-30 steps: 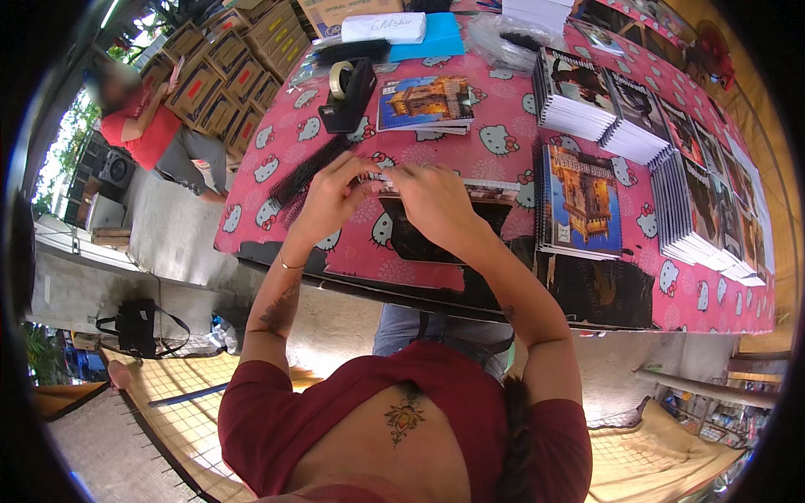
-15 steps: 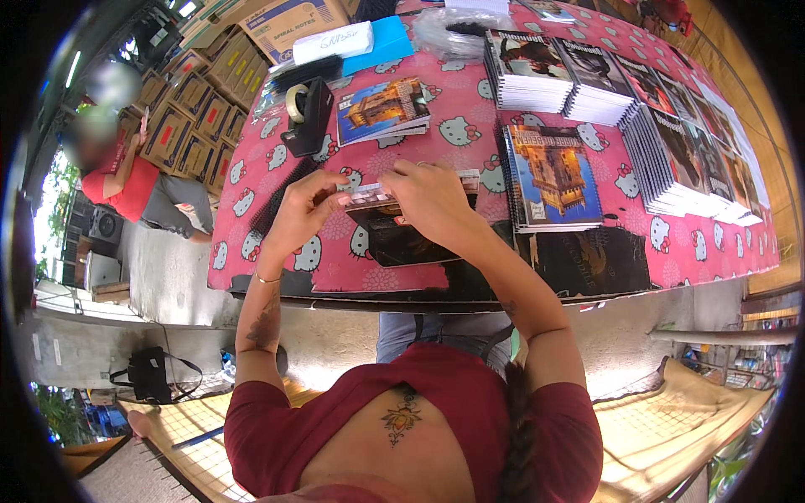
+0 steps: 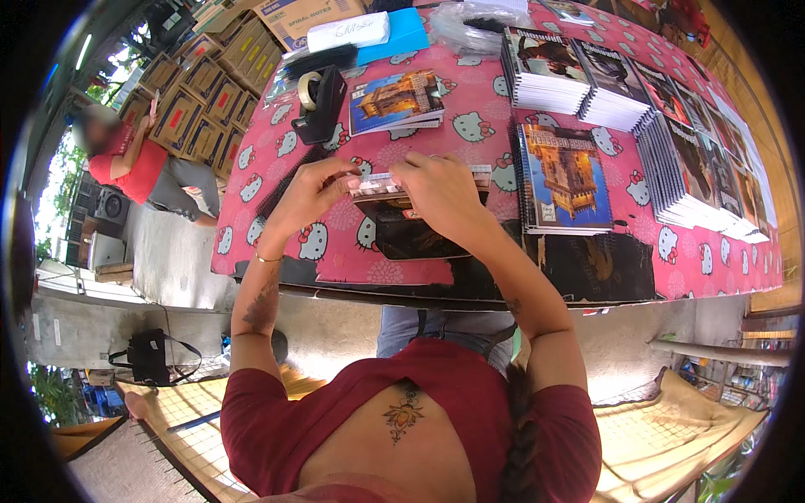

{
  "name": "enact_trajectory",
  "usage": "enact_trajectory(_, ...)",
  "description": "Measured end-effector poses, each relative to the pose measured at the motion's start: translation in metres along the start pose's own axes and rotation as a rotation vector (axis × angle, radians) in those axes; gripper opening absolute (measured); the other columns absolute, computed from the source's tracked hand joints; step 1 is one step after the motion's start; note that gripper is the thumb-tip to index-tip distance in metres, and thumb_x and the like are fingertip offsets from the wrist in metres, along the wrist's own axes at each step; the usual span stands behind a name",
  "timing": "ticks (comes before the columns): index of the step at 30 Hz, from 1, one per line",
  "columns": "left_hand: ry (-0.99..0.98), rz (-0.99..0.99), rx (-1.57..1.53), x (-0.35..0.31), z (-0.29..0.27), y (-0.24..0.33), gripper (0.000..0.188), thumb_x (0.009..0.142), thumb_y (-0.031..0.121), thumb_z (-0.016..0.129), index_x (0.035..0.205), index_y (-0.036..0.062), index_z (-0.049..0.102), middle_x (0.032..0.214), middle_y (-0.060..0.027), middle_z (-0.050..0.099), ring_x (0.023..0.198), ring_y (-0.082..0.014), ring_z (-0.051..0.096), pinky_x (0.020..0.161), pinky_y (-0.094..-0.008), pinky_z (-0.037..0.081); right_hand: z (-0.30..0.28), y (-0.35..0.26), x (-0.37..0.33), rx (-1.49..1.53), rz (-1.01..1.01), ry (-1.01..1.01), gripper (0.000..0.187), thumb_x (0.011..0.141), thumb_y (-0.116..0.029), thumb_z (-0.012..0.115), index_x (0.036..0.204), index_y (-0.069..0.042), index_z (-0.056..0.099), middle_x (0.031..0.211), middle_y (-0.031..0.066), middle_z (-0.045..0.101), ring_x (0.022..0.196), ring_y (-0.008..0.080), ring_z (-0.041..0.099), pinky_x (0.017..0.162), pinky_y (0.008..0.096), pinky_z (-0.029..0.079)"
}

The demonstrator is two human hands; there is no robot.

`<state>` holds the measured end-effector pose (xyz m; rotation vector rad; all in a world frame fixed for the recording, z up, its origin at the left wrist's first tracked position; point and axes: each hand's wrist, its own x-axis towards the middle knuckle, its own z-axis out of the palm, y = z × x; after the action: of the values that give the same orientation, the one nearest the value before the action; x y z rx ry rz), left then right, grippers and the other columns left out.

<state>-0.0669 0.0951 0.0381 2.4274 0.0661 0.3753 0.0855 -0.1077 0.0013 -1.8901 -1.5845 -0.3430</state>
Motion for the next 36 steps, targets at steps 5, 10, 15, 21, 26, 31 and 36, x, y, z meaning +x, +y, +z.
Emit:
enact_trajectory(5,0.086,0.055,0.038,0.002,0.005,0.017,0.023,0.087,0.016,0.079,0.100,0.0031,0.065,0.088,-0.0099,0.062,0.069,-0.0248,0.060,0.064,-0.0387,0.049,0.000,0.002,-0.001,0.004,0.016,0.003,0.010,0.094,-0.016,0.062,0.099,-0.010,0.069,0.082,0.0090,0.062,0.076,0.0324,0.063,0.069,0.0443,0.047)
enact_trajectory(10,-0.003,0.088,0.210,-0.002,0.001,-0.011,0.027,0.092,0.023,0.073,0.109,0.0050,0.064,0.108,-0.0099,0.061,0.087,-0.0298,0.062,0.076,-0.0433,0.050,0.000,-0.002,0.002,-0.027,0.001,-0.004,0.009,0.089,-0.019,0.065,0.093,-0.011,0.066,0.084,0.0075,0.064,0.076,0.0308,0.067,0.069,0.0448,0.048)
enact_trajectory(15,0.312,0.107,0.837,-0.011,0.041,0.017,0.057,0.101,0.047,0.051,0.136,0.0023,0.053,0.145,-0.0179,0.049,0.136,-0.0403,0.043,0.111,-0.0662,0.023,0.002,0.000,0.001,-0.001,0.012,0.010,0.009,0.089,-0.018,0.065,0.094,-0.011,0.066,0.084,0.0082,0.064,0.077,0.0317,0.066,0.070,0.0448,0.048)
enact_trajectory(21,0.321,0.034,0.782,-0.081,0.149,-0.008,0.084,0.105,0.055,0.036,0.153,-0.0135,0.027,0.162,-0.0325,0.024,0.153,-0.0473,0.019,0.116,-0.0707,0.002,0.001,-0.001,0.004,0.035,-0.001,0.024,0.011,0.090,-0.014,0.064,0.100,-0.010,0.068,0.084,0.0084,0.063,0.076,0.0330,0.064,0.071,0.0446,0.047)
enact_trajectory(26,0.405,-0.101,1.059,-0.012,0.082,0.005,0.089,0.099,0.059,0.048,0.152,-0.0106,0.031,0.161,-0.0337,0.025,0.153,-0.0467,0.018,0.115,-0.0728,0.001,-0.011,-0.001,0.002,-0.008,0.012,-0.122,0.019,0.083,-0.017,0.069,0.100,-0.011,0.068,0.095,0.0067,0.068,0.085,0.0303,0.069,0.076,0.0452,0.051)
enact_trajectory(31,0.335,0.090,0.811,-0.063,0.132,-0.004,0.078,0.097,0.053,0.054,0.149,-0.0034,0.041,0.160,-0.0286,0.032,0.152,-0.0409,0.026,0.117,-0.0688,0.011,-0.026,0.011,-0.015,-0.046,-0.016,0.084,0.023,0.089,-0.012,0.065,0.111,-0.012,0.070,0.095,0.0076,0.070,0.084,0.0319,0.067,0.074,0.0452,0.048)
enact_trajectory(36,0.162,0.109,0.893,-0.033,0.105,0.007,0.082,0.099,0.054,0.050,0.151,-0.0083,0.035,0.158,-0.0308,0.034,0.152,-0.0453,0.025,0.118,-0.0672,0.009,-0.029,0.020,-0.018,0.029,0.049,-0.085,0.023,0.090,-0.013,0.065,0.112,-0.012,0.071,0.094,0.0086,0.072,0.086,0.0322,0.067,0.077,0.0442,0.049)
